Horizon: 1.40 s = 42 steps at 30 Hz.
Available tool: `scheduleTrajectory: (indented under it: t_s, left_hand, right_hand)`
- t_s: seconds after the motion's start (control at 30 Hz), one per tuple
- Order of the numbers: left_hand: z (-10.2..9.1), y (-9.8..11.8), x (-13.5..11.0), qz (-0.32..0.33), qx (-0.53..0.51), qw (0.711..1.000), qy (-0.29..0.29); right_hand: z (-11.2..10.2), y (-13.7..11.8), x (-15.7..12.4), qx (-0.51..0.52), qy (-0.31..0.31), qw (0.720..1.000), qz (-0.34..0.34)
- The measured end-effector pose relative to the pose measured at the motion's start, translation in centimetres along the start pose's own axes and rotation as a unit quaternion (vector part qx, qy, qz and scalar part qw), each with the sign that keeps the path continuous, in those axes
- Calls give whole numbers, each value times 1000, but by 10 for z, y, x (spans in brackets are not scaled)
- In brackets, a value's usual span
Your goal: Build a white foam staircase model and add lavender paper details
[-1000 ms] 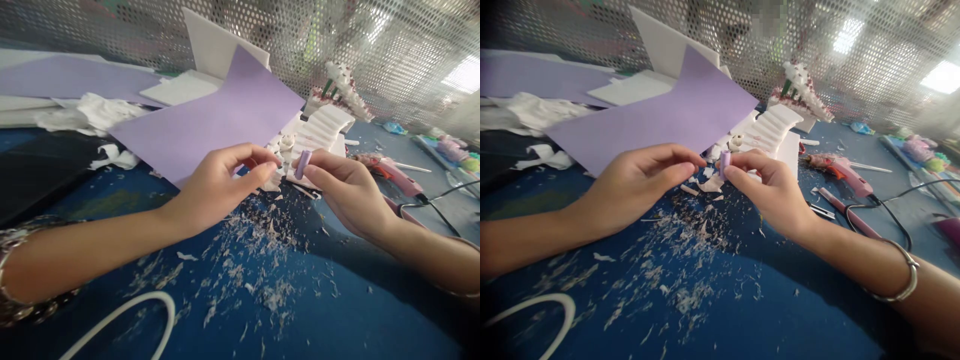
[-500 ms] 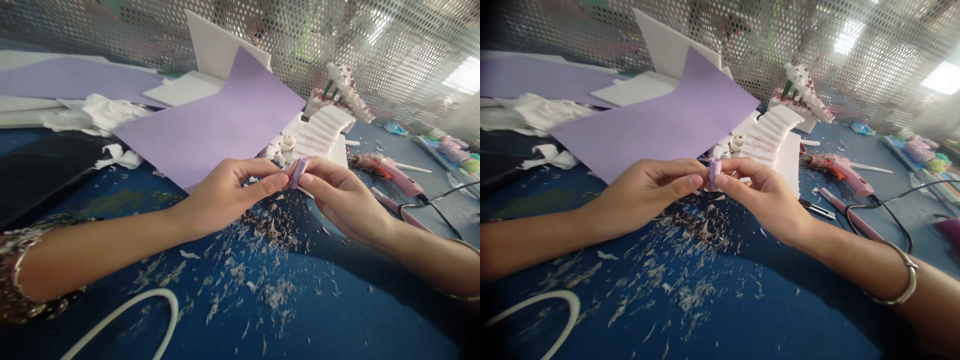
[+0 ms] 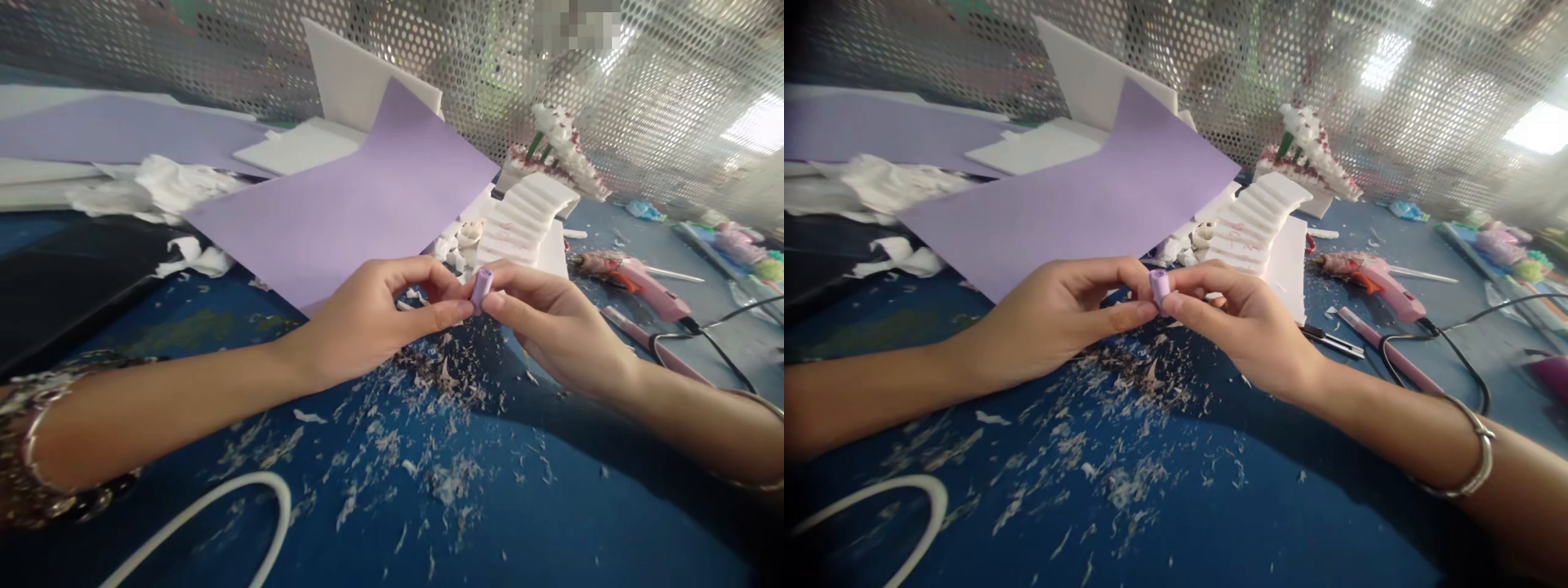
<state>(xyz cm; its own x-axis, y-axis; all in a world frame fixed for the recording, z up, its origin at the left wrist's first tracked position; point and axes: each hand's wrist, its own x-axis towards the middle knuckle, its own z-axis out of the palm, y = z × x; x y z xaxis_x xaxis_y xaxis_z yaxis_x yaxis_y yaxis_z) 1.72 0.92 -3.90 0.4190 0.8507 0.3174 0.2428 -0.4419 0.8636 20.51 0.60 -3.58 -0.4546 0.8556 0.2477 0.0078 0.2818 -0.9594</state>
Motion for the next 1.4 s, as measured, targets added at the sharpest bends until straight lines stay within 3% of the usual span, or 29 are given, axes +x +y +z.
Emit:
scheduleTrajectory:
  t_s: [0.37, 0.77, 0.87, 0.97, 1.07, 1.13, 1.27, 1.4]
  left_hand:
    - [1, 3, 0, 9, 30, 999, 14]
    - [-2, 4, -3, 25, 112, 993, -16]
    - [-2, 4, -3, 58, 146, 987, -39]
    - [0, 3, -2, 62, 161, 985, -24]
    - [0, 3, -1, 42, 118, 992, -15]
    - [-1, 4, -1, 42, 64, 996, -42]
    - [-3, 6, -3, 23, 10, 994, -102]
    - [-2, 5, -3, 6, -2, 995, -95]
  right_hand:
    - [2, 0, -1, -28, 31, 999, -31]
    - [-4, -4, 5, -10, 88, 996, 14]
    - [-3, -5, 5, -4, 70, 997, 19]
    - [-3, -5, 3, 5, 30, 999, 12]
    - [-4, -5, 2, 6, -25, 1000, 0]
    - [-4, -4, 1, 6, -50, 999, 1]
    - [-4, 1, 2, 20, -79, 997, 1]
    - [-3, 3, 2, 30, -87, 996, -10]
